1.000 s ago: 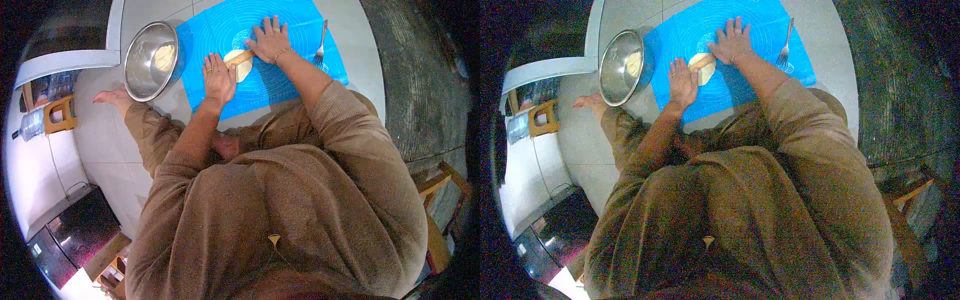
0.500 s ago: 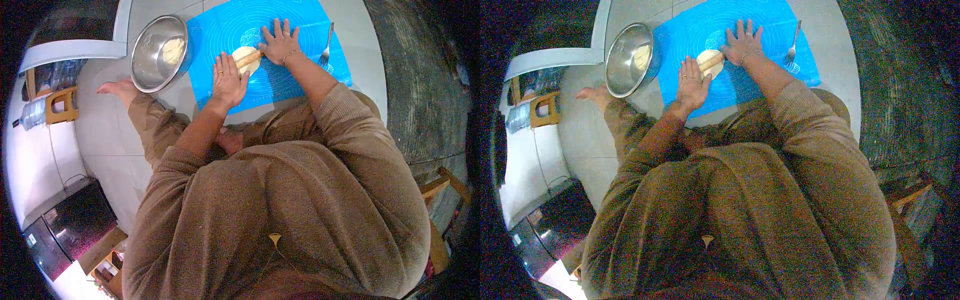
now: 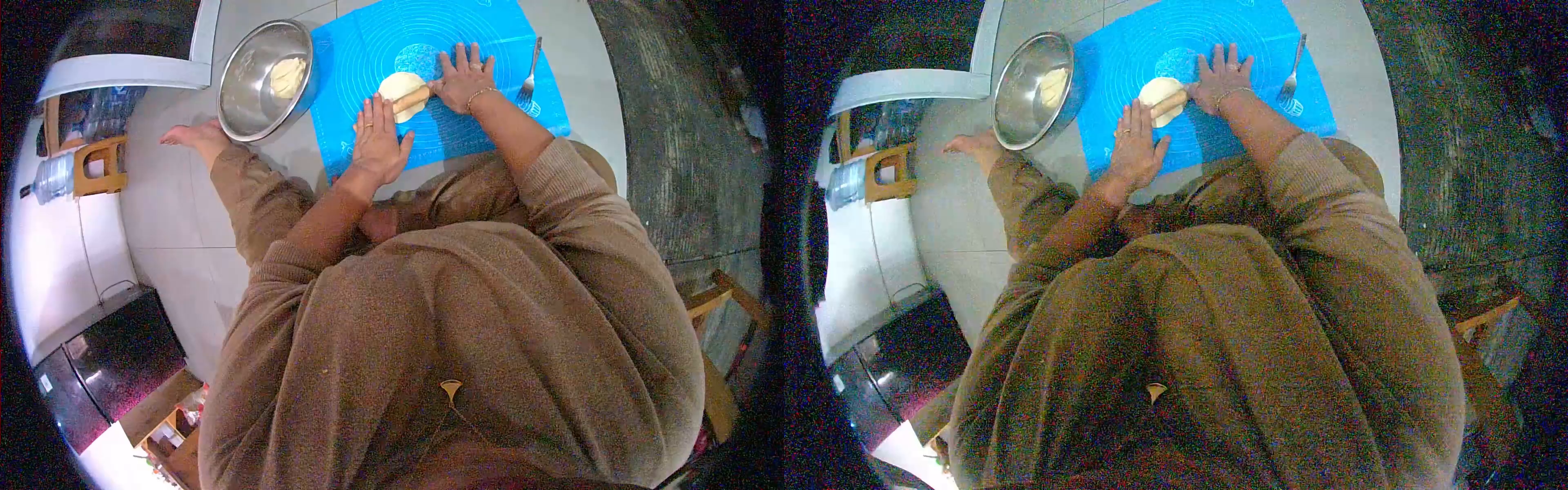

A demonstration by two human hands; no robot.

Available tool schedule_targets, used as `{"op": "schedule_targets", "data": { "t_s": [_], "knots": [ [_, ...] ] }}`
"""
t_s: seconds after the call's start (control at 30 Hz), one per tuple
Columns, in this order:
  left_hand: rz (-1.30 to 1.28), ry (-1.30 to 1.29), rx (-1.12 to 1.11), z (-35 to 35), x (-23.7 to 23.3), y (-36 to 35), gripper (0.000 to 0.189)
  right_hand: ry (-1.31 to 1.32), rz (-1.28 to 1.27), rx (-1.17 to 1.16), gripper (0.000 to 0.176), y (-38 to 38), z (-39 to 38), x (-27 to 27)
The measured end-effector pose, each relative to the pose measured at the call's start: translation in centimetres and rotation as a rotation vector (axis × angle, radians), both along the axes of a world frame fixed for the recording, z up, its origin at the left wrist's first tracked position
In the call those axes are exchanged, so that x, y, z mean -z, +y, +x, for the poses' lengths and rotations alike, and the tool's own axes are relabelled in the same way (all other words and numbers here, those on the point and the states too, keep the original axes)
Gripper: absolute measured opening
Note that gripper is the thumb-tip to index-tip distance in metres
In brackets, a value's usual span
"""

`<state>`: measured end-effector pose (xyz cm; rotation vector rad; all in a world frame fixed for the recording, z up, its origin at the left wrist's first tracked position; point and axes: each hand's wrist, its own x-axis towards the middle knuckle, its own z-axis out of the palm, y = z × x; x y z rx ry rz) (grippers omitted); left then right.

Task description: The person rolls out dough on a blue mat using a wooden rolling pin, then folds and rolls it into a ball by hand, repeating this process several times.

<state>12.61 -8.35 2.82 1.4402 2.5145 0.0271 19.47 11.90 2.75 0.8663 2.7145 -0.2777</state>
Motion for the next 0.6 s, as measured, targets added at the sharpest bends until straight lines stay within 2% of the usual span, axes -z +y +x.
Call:
{"op": "schedule_targets", "data": {
  "t_s": [0.2,0.3,0.6],
  "knots": [
    [-0.041,0.02,0.021,1.0,-0.1,-0.6,0.076,-0.05,-0.054,0.008,0.07,-0.3,0.8,-0.7],
    [-0.085,0.014,0.029,1.5,-0.6,-0.9,0.077,0.03,-0.052,0.005,0.069,-0.5,1.4,-0.2],
    [-0.043,0.043,0.074,2.5,0.0,-1.7,0.079,-0.021,-0.045,-0.01,0.068,-0.7,2.2,-0.4]
  ]
}}
